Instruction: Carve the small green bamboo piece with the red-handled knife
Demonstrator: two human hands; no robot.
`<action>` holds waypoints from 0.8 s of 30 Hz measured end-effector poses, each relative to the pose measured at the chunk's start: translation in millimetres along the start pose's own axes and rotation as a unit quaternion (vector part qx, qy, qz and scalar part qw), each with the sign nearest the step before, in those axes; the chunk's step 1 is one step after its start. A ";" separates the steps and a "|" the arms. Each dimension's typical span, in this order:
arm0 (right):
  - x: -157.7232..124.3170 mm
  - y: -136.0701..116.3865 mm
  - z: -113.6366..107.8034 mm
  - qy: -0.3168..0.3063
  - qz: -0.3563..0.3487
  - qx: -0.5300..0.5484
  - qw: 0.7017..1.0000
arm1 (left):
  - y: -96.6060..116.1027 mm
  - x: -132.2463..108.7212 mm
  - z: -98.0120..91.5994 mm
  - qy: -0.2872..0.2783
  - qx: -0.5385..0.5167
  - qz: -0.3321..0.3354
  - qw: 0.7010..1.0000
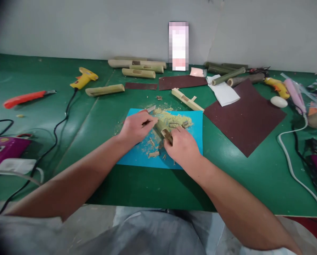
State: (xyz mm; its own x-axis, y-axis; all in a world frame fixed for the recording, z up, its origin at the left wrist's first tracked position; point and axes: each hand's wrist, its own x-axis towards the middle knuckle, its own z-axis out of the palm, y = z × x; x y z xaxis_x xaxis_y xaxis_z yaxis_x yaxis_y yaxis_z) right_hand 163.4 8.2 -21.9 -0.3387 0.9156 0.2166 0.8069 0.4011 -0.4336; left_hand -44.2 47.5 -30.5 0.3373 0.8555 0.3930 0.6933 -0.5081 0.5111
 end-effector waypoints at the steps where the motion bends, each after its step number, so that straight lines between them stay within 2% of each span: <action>1: 0.0 -0.1 -0.1 0.000 0.002 -0.004 1.000 | -0.2 0.0 0.3 0.000 -0.001 0.003 1.000; 4: -0.1 -1.3 -0.7 -0.002 0.005 -0.016 1.000 | -1.5 0.6 0.6 -0.018 -0.011 0.025 0.999; 7: -0.4 -3.3 -1.6 0.001 0.012 -0.029 0.999 | -2.4 1.7 0.1 0.008 -0.001 0.011 1.000; 10: -0.5 -4.4 -1.8 -0.002 0.010 -0.035 0.999 | -1.5 1.5 -0.5 -0.025 0.000 0.031 0.999; 14: 0.3 -3.4 -0.6 0.004 0.005 -0.042 0.999 | -1.5 1.2 -1.3 -0.001 0.020 0.029 0.999; 17: 1.1 -2.4 0.3 -0.005 0.001 -0.045 0.999 | -2.9 1.6 -1.9 -0.034 0.014 0.045 0.998; 20: 1.6 -2.5 -0.1 -0.005 0.007 -0.042 0.999 | -4.1 1.7 -2.3 -0.006 0.019 0.032 0.999; 24: 1.8 -3.3 -1.9 -0.026 0.012 -0.027 0.999 | -6.3 1.9 -2.3 -0.023 -0.001 0.076 0.997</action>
State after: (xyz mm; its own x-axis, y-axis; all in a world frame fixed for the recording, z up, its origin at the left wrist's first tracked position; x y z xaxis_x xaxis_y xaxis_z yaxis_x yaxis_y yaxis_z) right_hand 161.0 8.5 -18.4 -0.3420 0.9258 0.1608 0.8399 0.3779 -0.3895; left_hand -49.4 52.1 -31.2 0.4673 0.7721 0.4306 0.6312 -0.6324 0.4490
